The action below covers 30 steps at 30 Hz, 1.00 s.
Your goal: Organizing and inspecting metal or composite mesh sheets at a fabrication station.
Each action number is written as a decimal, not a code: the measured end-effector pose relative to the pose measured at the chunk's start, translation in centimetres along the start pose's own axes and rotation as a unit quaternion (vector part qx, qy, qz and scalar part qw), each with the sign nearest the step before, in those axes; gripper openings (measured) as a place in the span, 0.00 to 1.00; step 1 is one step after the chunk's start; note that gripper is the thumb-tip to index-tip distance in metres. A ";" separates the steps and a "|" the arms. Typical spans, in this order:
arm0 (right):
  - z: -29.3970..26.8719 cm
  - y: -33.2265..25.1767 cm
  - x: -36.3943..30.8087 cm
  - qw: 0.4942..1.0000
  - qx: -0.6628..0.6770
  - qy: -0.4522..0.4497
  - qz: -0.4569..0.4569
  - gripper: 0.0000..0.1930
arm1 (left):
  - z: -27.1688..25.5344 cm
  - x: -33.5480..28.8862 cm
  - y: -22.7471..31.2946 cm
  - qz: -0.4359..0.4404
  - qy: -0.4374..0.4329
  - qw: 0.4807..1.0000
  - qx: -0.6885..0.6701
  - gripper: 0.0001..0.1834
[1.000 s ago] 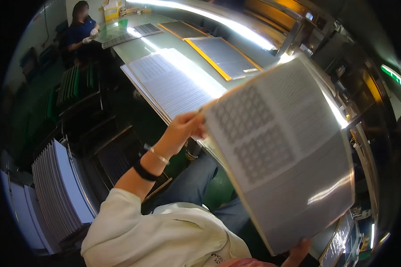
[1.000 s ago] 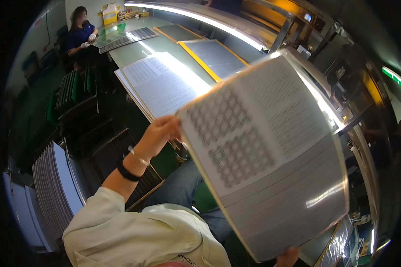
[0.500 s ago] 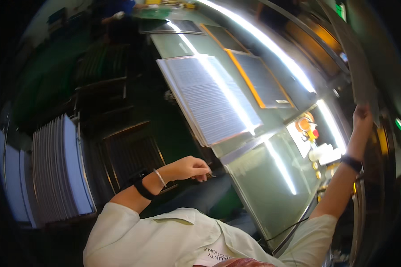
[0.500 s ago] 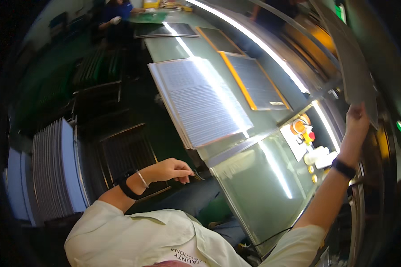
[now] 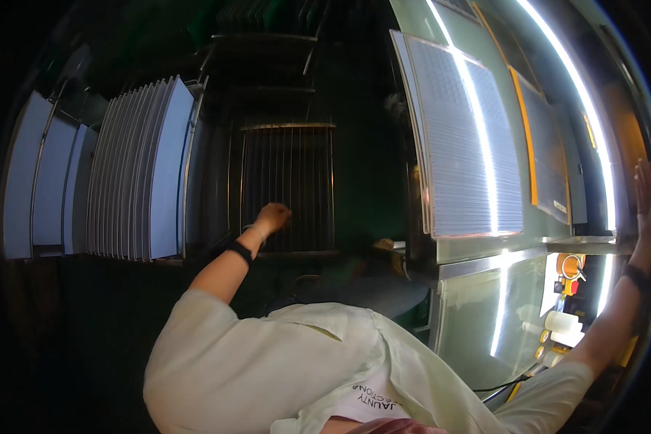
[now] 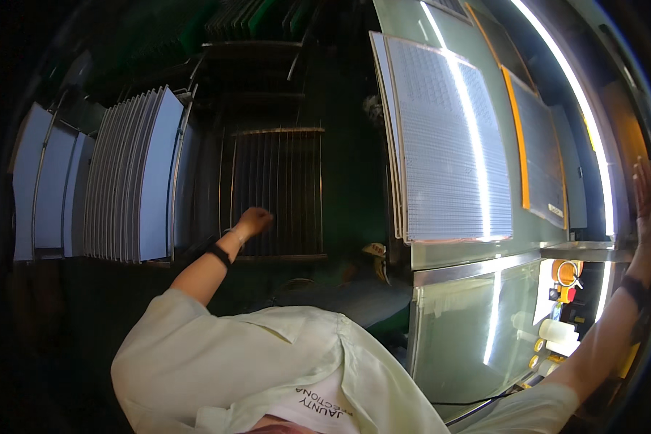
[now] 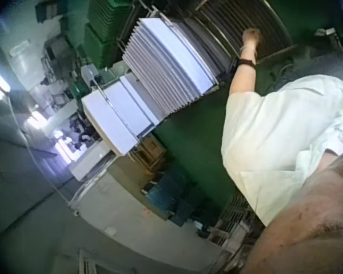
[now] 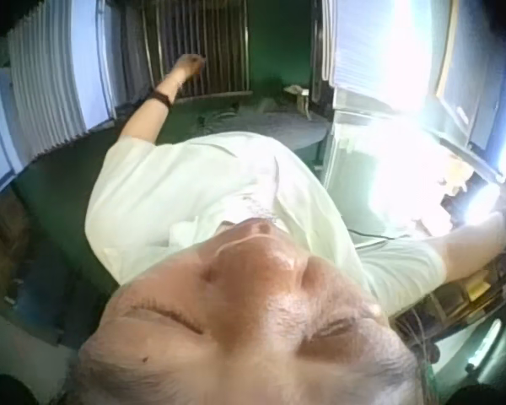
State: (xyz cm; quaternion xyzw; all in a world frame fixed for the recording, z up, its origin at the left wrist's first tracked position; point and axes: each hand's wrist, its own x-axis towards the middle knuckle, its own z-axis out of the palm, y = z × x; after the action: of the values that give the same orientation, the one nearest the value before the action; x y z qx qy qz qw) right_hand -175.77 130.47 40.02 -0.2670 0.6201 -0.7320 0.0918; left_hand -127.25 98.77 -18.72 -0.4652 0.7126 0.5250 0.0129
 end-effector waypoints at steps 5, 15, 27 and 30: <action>0.9 11.7 -12.7 0.930 -0.262 -0.172 0.194 0.17 | 6.7 7.9 -0.3 0.048 0.059 0.995 0.071 0.16; -1.5 8.9 -36.4 0.854 -0.355 0.205 0.320 0.15 | 12.0 15.7 2.8 -0.122 0.023 0.950 0.287 0.16; -0.4 9.4 -42.4 0.895 -0.358 0.016 0.266 0.24 | 1.0 5.9 10.8 0.141 0.182 0.959 0.163 0.10; 5.6 14.6 -42.3 0.933 -0.191 0.071 0.296 0.15 | -6.8 -1.5 16.2 0.276 0.228 0.933 0.043 0.13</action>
State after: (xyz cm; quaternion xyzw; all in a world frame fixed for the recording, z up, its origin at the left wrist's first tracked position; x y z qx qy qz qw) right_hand -140.21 142.24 14.82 -0.0317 0.8040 -0.5564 0.2075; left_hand -134.17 94.89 -2.98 -0.3562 0.8185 0.3570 -0.2752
